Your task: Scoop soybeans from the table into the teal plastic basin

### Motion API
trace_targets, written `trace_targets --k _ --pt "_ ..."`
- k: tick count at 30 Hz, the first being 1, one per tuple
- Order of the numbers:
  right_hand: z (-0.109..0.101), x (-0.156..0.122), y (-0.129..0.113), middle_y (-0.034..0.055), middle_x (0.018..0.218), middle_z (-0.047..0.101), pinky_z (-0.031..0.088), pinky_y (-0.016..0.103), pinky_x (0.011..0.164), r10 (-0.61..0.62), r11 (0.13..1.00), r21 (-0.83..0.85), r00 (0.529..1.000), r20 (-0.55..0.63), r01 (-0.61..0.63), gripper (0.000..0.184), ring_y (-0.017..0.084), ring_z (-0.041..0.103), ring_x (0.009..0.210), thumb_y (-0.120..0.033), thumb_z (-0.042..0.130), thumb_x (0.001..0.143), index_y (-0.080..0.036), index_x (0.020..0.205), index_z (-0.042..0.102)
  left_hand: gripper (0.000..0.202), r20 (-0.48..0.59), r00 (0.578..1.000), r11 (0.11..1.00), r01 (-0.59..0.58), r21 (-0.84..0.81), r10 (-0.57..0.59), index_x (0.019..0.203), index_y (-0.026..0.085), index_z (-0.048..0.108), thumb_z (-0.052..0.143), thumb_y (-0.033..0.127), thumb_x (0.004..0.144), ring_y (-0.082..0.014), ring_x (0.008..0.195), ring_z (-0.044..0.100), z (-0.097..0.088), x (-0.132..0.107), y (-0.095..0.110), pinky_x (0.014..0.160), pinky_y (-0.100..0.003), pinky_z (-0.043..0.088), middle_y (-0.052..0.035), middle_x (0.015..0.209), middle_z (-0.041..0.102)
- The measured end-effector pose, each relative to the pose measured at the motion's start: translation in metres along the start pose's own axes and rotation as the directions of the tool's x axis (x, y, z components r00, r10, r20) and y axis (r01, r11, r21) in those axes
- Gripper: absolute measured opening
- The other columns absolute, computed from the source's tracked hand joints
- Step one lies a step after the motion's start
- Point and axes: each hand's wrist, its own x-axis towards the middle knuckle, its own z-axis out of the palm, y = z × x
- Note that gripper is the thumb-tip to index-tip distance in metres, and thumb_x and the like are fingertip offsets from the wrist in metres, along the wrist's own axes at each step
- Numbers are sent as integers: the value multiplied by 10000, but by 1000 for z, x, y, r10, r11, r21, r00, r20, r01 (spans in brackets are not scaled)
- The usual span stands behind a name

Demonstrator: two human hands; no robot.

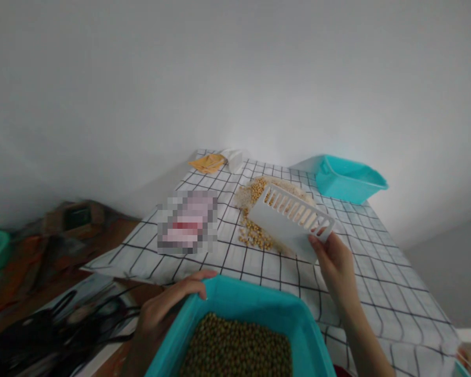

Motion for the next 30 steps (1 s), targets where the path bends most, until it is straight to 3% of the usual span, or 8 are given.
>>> trace_targets --k 4,11,17,25,30 --pt "2 1 -2 91 847 760 543 362 712 -5 998 -64 1000 17 6 279 293 707 870 -450 591 922 -195 990 681 169 -30 999 999 28 -17 -28 826 268 753 590 306 839 -207 1029 731 2 0 4 878 -218 544 -13 1122 790" --pt "-3 -5 -1 92 902 772 541 334 635 -4 1000 19 994 106 2 254 278 710 822 -443 597 923 -219 1002 687 177 -52 999 1000 11 -19 -12 836 270 754 584 321 827 -232 1040 735 4 -1 3 838 -234 560 -31 1143 787" --pt "-3 1 -1 84 864 753 540 343 659 9 1000 9 1000 12 -10 261 269 703 813 -435 600 923 -203 1020 667 207 -23 999 999 -35 -9 34 817 257 741 538 289 847 -234 1056 731 1 1 5 860 -242 554 -48 1154 784" --pt "-2 3 4 93 902 769 551 365 709 2 999 51 996 87 -7 282 290 712 882 -453 620 908 -204 1025 681 163 -37 999 1000 -19 24 20 819 241 721 565 280 840 -240 1025 733 4 0 9 873 -276 568 -63 1132 787" --pt "-11 7 6 89 902 773 554 362 703 -8 1000 9 999 37 8 284 303 716 898 -469 637 891 -210 991 698 154 -67 998 1000 -19 -10 18 802 234 719 577 293 820 -237 1006 733 6 0 9 843 -274 570 -74 1118 790"
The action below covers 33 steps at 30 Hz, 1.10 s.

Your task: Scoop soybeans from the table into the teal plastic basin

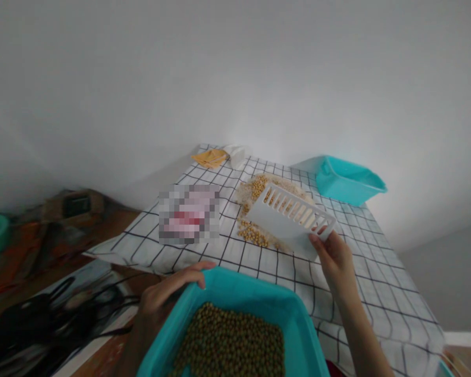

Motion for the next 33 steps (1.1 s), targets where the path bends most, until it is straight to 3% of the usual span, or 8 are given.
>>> trace_targets --k 8,17,23,30,33 --pt "7 -12 2 87 878 772 552 385 759 16 999 43 997 81 -20 280 315 713 947 -452 613 916 -213 1041 690 136 99 995 999 -15 28 12 848 242 730 602 228 807 -227 1050 733 -10 3 -2 899 -257 559 -56 1166 779" --pt "7 -7 2 91 909 774 556 373 726 24 996 83 998 54 -28 289 300 716 897 -468 629 906 -213 1026 691 124 -15 1000 1000 18 -23 -18 815 250 726 606 221 805 -203 1008 736 0 0 4 856 -229 546 -23 1114 793" --pt "6 -18 6 76 808 765 558 378 716 54 993 100 994 99 -64 317 305 711 849 -493 639 896 -221 1034 722 124 44 999 1000 22 11 -23 858 236 726 608 216 827 -221 1058 726 -2 0 -3 927 -269 544 -54 1170 775" --pt "7 -25 -6 78 959 780 537 377 783 107 973 191 986 128 -131 301 283 707 868 -460 648 911 -229 1095 707 130 92 996 1000 0 6 -1 834 225 721 593 244 835 -234 1043 726 -6 3 3 925 -283 540 -82 1159 772" --pt "7 -23 -6 75 1025 774 518 361 817 100 967 220 986 135 -129 252 271 696 934 -424 644 925 -228 1075 694 118 52 999 1000 8 -26 -7 820 235 722 604 241 823 -224 1049 724 -3 2 7 916 -262 529 -58 1132 783"
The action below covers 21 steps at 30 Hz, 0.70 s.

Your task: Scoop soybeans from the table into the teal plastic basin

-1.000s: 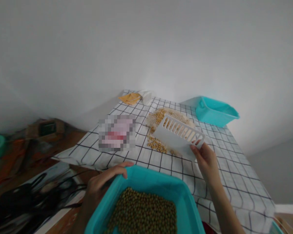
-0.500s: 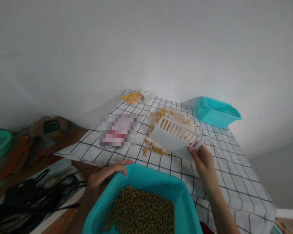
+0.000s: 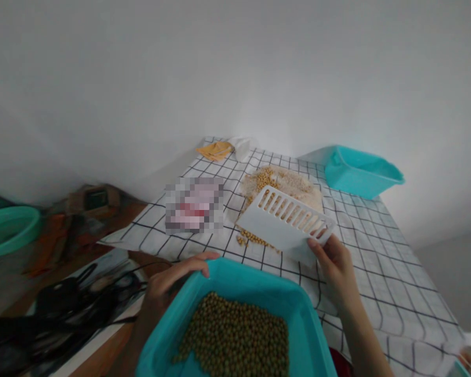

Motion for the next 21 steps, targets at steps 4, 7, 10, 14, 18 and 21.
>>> trace_targets --k 4,7,10,14,18,21 --pt "-6 1 4 54 952 766 497 317 759 -7 1000 -6 999 -48 6 213 244 682 884 -413 662 916 -219 1002 681 122 -46 999 999 17 -27 -19 804 239 726 605 252 816 -226 1044 723 4 -1 1 893 -259 526 -48 1112 789" --pt "-11 -1 6 39 908 751 474 292 693 15 1000 -24 999 -32 -16 212 223 661 812 -423 663 913 -219 968 681 116 -39 999 999 22 -33 -23 816 234 732 616 240 814 -223 1033 725 3 -2 -3 869 -246 522 -48 1120 787" --pt "-15 -5 6 44 930 753 478 301 714 31 1000 0 999 -18 -31 222 225 654 822 -430 658 917 -224 991 689 115 -19 1000 998 15 -53 -16 838 237 736 624 245 812 -225 1070 709 2 -2 -4 894 -247 503 -45 1148 780" --pt "-17 -9 6 46 926 760 493 320 763 70 997 40 997 -16 -69 235 222 655 801 -442 682 900 -231 1002 702 109 -28 999 999 34 -30 -34 831 234 720 616 223 800 -226 1048 715 3 -2 2 885 -266 511 -50 1144 782" --pt "-21 -11 8 55 921 771 509 323 760 87 996 33 996 -31 -86 247 235 673 825 -454 706 877 -231 985 718 123 -23 1000 1000 21 13 -21 833 228 706 586 248 817 -240 1043 718 3 -1 5 888 -288 520 -69 1143 781" --pt "-25 -12 10 75 1045 776 526 344 801 103 993 67 994 -30 -101 274 267 693 937 -456 720 863 -234 1024 728 146 1 1000 999 8 31 -8 828 228 701 561 269 827 -232 1046 716 2 1 2 860 -265 511 -72 1145 778"
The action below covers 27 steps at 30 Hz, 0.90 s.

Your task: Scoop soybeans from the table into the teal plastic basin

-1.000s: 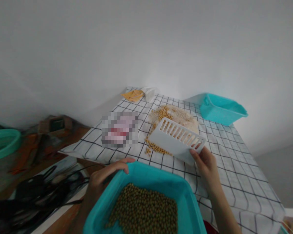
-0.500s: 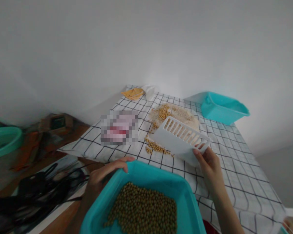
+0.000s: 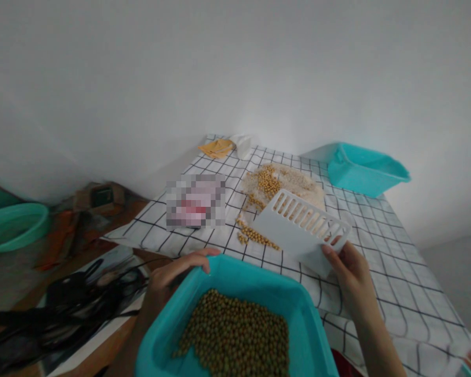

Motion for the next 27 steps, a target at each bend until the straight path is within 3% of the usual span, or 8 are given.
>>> trace_targets --k 5,12,19,27 --pt "-3 2 2 72 1206 748 513 382 936 48 996 70 997 56 -52 297 282 680 1089 -430 716 875 -266 1122 731 150 9 1000 999 24 35 -24 775 224 685 546 271 803 -233 959 728 1 6 3 777 -259 528 -80 1075 787" --pt "-2 4 0 72 1243 739 509 412 1007 103 981 150 986 128 -122 350 295 666 1162 -403 743 863 -264 1184 731 138 -12 999 993 48 109 -47 771 231 653 519 268 779 -250 991 730 5 6 19 828 -278 536 -56 1094 794" --pt "7 5 -10 71 1179 763 553 418 946 145 961 204 967 212 -188 308 293 707 1078 -410 750 851 -257 1118 755 160 -20 999 993 28 118 -26 788 237 650 499 287 770 -261 1002 727 5 4 24 859 -295 543 -61 1093 792" --pt "12 5 -18 89 1085 787 585 396 843 155 973 125 949 274 -195 329 287 733 971 -465 766 807 -226 1033 773 115 -46 999 995 11 102 -7 782 254 660 547 261 762 -268 978 741 7 4 25 825 -297 562 -35 1062 803"
